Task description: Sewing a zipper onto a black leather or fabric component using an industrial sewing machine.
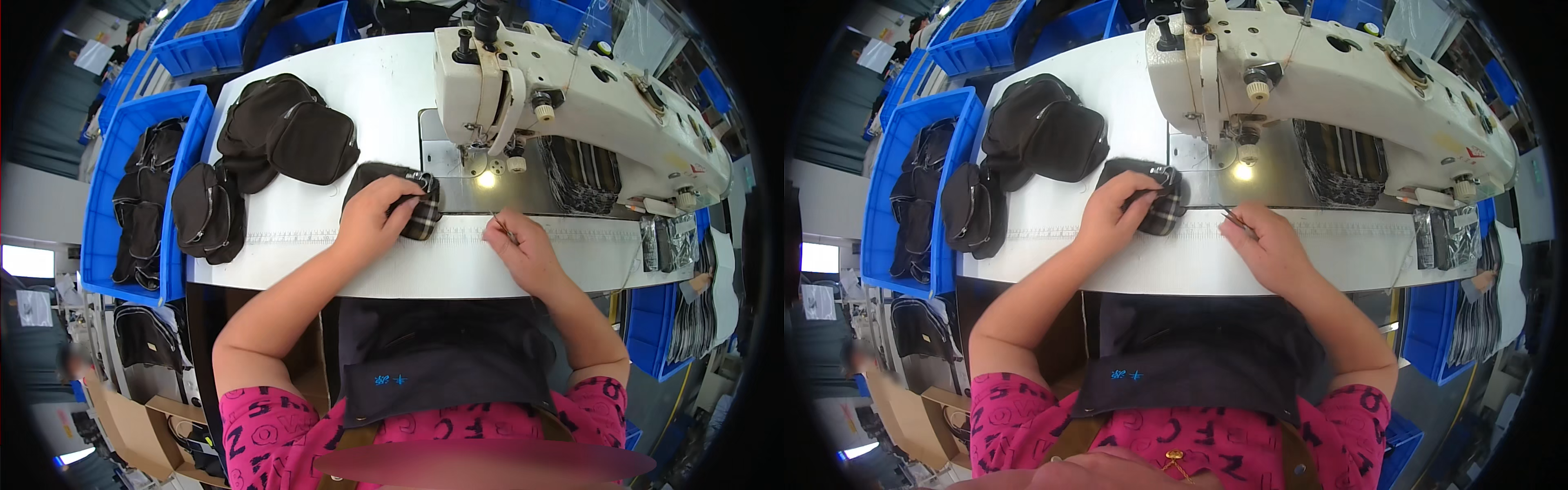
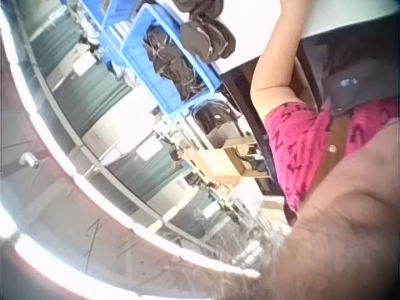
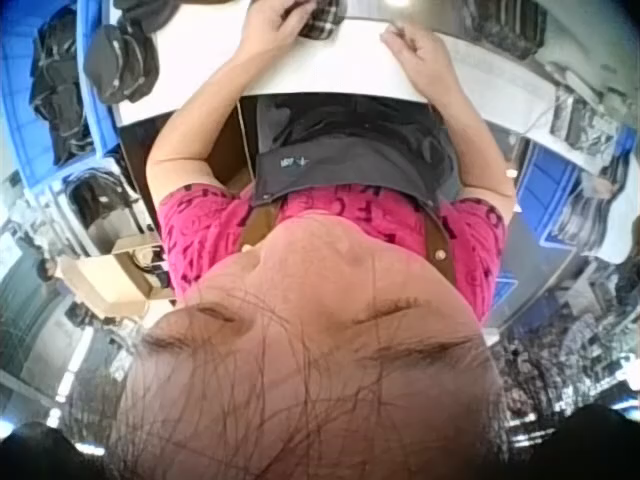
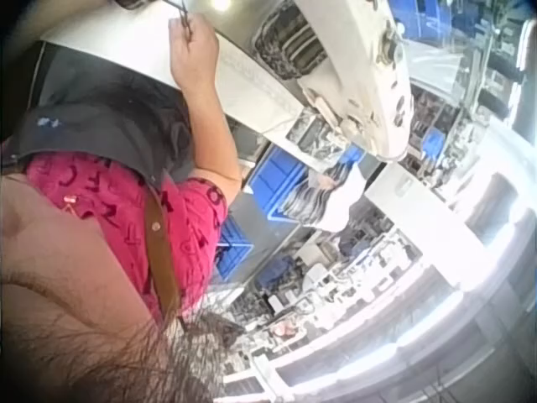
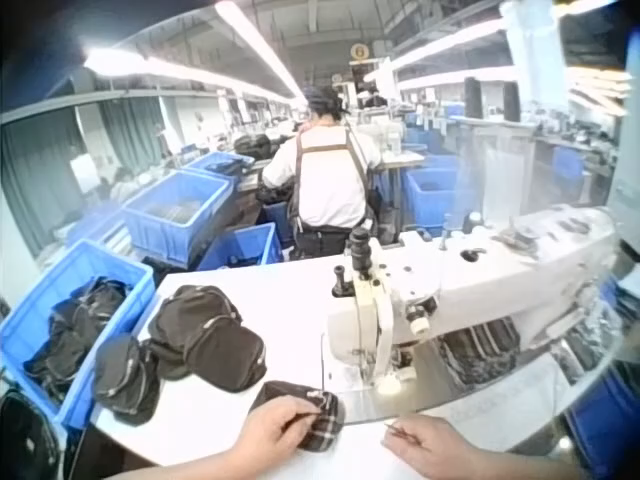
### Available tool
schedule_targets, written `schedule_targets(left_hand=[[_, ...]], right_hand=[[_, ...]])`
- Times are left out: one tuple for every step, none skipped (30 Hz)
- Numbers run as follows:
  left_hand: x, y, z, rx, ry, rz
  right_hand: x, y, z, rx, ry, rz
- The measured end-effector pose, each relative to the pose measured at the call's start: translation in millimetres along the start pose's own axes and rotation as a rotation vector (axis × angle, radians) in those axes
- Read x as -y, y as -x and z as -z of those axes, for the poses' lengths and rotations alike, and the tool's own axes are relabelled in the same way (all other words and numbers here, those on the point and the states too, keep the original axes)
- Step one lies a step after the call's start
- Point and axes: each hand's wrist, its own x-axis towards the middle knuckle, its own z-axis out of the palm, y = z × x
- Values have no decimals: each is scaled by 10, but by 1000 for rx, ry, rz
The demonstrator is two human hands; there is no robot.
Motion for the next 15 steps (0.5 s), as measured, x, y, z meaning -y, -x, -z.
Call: schedule_targets(left_hand=[[-73,128,14,-6,109,166],[-149,223,-3,0,108,159],[-230,309,-34,-68,267,197],[-322,409,-57,-136,428,238],[-377,484,-98,-187,495,201],[-449,530,-141,-185,497,195],[-531,583,-175,-257,570,187],[-591,629,-191,-330,644,177],[-614,676,-194,-318,683,175],[-634,719,-185,-328,685,174],[-648,755,-171,-305,669,117],[-659,785,-151,-283,653,61],[-660,798,-50,-176,572,-27],[-667,801,25,-190,576,-26],[-673,800,89,-190,527,-90]], right_hand=[[59,43,-72,16,-158,-128],[103,64,-140,28,-314,-256],[104,60,-230,14,-363,-249],[179,51,-303,8,-363,-249],[253,20,-369,-13,-443,-243],[323,-5,-414,-34,-521,-236],[382,-11,-447,-3,-528,-226],[416,-8,-463,-2,-526,-223],[443,-4,-478,6,-504,-209],[487,0,-494,20,-481,-194],[612,-3,-472,-10,-476,-176],[631,20,-481,0,-469,-172],[646,31,-483,-41,-599,-187],[687,32,-477,-81,-727,-204],[748,32,-437,-101,-768,-254]])
